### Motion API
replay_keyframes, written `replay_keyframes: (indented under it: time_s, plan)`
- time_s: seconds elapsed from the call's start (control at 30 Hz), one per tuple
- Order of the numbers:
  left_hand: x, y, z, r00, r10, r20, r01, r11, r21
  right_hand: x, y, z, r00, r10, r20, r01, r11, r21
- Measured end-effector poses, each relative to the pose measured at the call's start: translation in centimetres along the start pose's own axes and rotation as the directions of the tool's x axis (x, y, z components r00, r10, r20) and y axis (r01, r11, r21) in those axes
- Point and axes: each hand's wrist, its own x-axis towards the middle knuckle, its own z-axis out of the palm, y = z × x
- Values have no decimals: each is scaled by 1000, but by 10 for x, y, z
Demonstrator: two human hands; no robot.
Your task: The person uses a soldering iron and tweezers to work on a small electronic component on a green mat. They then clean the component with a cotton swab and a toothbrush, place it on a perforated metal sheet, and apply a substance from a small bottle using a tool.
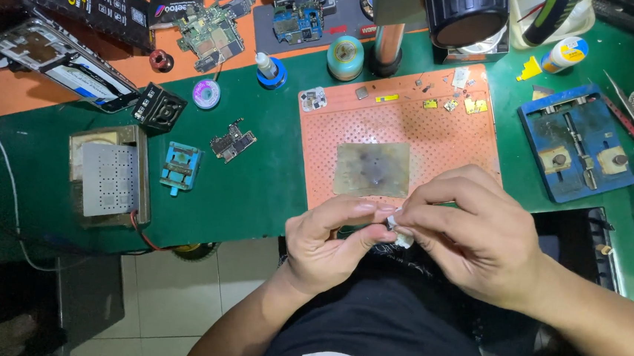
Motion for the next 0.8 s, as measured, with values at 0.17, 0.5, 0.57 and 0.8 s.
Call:
replay_keyframes:
  time_s: [0.17, 0.5, 0.57, 0.8]
  plan:
    - [-1, -3, 0, 997, -69, 19, 69, 997, -22, -5, 2, 0, 992, -97, 84, 102, 993, -61]
    - [-6, -11, 0, 997, 47, 60, -50, 997, 59, -2, -12, 4, 984, 160, -78, -159, 987, 14]
    - [-11, -17, -1, 998, -25, 65, 26, 1000, -11, -2, -12, -1, 978, 192, -84, -187, 980, 65]
    - [-9, -17, -2, 934, -358, 17, 319, 808, -495, -7, -8, -13, 967, 252, -32, -251, 968, 30]
